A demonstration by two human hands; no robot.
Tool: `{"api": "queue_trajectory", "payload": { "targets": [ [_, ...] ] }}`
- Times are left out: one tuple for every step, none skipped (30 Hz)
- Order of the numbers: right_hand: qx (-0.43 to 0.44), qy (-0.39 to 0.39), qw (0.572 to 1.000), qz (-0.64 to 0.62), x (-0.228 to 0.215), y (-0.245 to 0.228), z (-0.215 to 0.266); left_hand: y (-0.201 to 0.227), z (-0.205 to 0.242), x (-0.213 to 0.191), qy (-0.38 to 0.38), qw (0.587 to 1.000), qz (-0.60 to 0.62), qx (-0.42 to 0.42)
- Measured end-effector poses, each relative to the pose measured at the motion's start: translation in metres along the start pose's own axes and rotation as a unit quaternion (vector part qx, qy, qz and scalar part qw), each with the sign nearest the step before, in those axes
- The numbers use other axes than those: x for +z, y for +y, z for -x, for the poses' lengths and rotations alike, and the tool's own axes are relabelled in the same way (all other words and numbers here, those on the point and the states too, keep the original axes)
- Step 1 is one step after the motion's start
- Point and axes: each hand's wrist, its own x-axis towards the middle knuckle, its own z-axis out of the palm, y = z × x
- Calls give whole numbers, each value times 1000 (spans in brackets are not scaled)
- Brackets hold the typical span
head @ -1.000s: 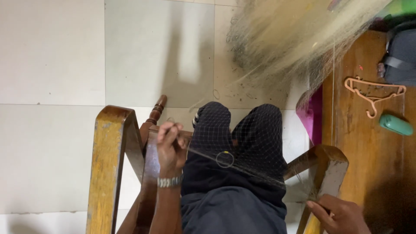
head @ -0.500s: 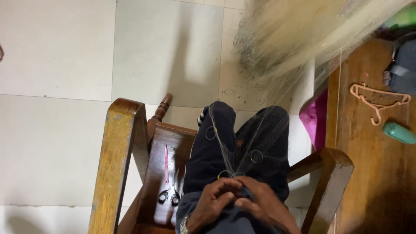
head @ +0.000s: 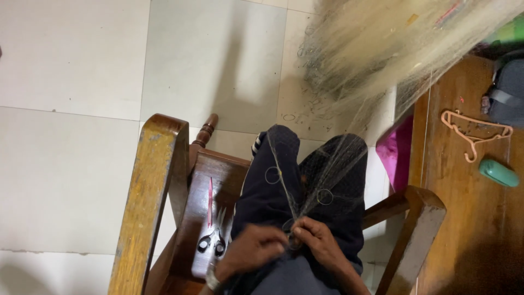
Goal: Repairing a fishing net using a netting needle and scissors
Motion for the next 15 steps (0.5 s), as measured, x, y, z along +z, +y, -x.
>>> {"api": "queue_trajectory", "payload": {
  "targets": [
    [0,0,1000,0,-5,-7,6,1,-5,-14,0,1000,0,0],
    [28,-30,998,55,-10,-15,12,3,-11,-27,139,989,-13,-45],
    [54,-59,991,109,-14,-22,18,5,-16,-41,276,957,-27,-88],
    [53,-59,991,110,-16,-31,27,0,-32,-43,276,957,-27,-88],
    [29,-83,991,98,-19,-40,36,-4,-48,-44,254,956,87,-117],
    [4,-108,990,86,-22,-49,46,-7,-65,-45,228,942,200,-144],
    [4,-103,991,85,-23,-53,58,-8,-83,-40,224,943,199,-144],
    [-112,-93,986,79,-24,-58,69,-8,-101,-35,152,927,307,-153],
    [-226,-82,968,72,-26,-62,81,-7,-119,-29,76,895,409,-161],
    [-227,-77,968,73,-29,-74,82,-21,-139,-20,71,896,407,-162],
    [-175,-90,975,101,-32,-86,83,-33,-161,-12,36,840,531,-106],
    [-123,-104,979,128,-35,-98,85,-46,-182,-3,-1,764,643,-51],
    [-120,-96,980,128,-43,-83,87,-44,-194,3,-8,763,644,-54],
    [-100,-108,974,175,-51,-68,90,-43,-207,9,42,754,655,-33],
    [-81,-122,964,222,-60,-54,90,-40,-219,13,95,743,662,-9]
  ]
}}
